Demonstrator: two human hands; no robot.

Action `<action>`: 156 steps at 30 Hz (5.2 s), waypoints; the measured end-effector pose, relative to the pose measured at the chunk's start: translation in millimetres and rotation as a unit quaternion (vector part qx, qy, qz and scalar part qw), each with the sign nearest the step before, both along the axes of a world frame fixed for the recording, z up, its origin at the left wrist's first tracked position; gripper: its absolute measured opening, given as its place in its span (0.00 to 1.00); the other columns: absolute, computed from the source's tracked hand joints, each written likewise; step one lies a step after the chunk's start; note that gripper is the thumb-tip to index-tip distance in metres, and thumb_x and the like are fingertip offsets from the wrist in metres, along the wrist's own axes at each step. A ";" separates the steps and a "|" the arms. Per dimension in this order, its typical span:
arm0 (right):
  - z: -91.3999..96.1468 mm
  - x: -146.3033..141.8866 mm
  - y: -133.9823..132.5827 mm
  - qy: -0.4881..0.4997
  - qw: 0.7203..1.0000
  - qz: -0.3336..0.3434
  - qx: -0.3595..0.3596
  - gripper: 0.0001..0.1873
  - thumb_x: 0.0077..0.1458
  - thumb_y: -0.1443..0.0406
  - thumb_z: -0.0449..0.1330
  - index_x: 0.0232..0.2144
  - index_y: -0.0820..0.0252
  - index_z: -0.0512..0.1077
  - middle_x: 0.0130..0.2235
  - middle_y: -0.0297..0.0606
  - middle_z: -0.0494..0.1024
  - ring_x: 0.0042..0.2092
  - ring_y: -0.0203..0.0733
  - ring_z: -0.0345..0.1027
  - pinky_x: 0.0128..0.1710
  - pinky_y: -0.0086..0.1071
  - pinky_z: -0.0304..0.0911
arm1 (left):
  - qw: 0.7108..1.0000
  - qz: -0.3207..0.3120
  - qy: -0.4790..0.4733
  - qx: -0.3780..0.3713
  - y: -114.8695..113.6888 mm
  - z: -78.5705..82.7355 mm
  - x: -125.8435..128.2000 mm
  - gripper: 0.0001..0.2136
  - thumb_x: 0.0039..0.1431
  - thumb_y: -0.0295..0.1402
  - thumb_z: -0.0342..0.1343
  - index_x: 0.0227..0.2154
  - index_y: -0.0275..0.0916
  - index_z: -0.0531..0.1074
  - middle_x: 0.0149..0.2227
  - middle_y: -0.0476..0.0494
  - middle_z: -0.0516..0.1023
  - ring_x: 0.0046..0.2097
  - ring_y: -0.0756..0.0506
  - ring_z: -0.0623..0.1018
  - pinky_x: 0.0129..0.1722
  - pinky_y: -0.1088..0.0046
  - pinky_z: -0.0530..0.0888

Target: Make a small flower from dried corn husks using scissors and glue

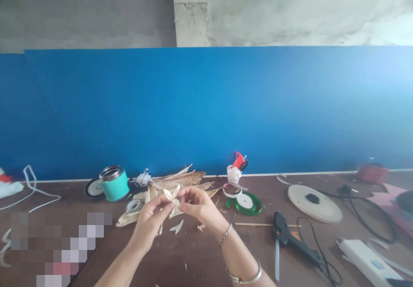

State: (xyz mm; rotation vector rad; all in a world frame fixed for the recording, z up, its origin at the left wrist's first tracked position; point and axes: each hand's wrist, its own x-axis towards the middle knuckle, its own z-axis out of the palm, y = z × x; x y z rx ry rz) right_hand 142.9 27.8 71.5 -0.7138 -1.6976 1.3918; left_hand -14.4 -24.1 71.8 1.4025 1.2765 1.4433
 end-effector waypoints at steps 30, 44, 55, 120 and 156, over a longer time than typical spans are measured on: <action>-63.8 -35.6 -6.5 -0.496 0.730 -0.004 0.470 0.08 0.50 0.69 0.54 0.24 0.64 0.73 0.31 0.43 0.74 0.39 0.46 0.63 0.42 0.39 0.53 | 0.988 0.137 0.070 -0.007 19.2 -34.3 -9.4 0.14 0.52 0.43 0.55 0.30 0.36 0.74 0.25 0.45 0.75 0.27 0.46 0.72 0.28 0.72 0.68; -64.1 -32.5 2.8 -0.362 0.865 -0.118 0.328 0.08 0.44 0.75 0.54 0.25 0.61 0.71 0.29 0.37 0.75 0.36 0.41 0.66 0.40 0.34 0.56 | 0.986 0.144 0.081 0.008 21.8 -37.0 -10.8 0.11 0.50 0.41 0.57 0.27 0.37 0.75 0.25 0.45 0.76 0.26 0.47 0.73 0.27 0.73 0.69; -13.9 -16.1 1.1 -0.130 0.977 -0.110 0.133 0.07 0.53 0.67 0.53 0.29 0.62 0.72 0.30 0.35 0.74 0.33 0.37 0.66 0.34 0.27 0.59 | 0.991 0.105 0.060 0.051 17.1 -36.3 -10.1 0.09 0.54 0.39 0.55 0.27 0.38 0.73 0.25 0.48 0.74 0.27 0.47 0.73 0.27 0.74 0.69; -15.5 -16.1 -2.3 -0.331 0.843 -0.349 0.240 0.08 0.43 0.73 0.54 0.18 0.58 0.68 0.24 0.36 0.74 0.31 0.41 0.66 0.35 0.31 0.54 | 0.958 0.224 0.125 0.132 8.4 -27.7 -7.5 0.06 0.50 0.36 0.56 0.25 0.39 0.74 0.27 0.43 0.78 0.33 0.42 0.77 0.35 0.68 0.72; 1.3 -15.7 -7.8 0.067 0.988 0.009 -0.141 0.18 0.38 0.55 0.68 0.21 0.62 0.67 0.21 0.29 0.66 0.24 0.30 0.56 0.25 0.25 0.51 | 0.954 -0.077 -0.258 -0.132 2.0 -5.4 -1.2 0.10 0.47 0.37 0.64 0.23 0.36 0.73 0.23 0.51 0.66 0.28 0.53 0.63 0.30 0.78 0.61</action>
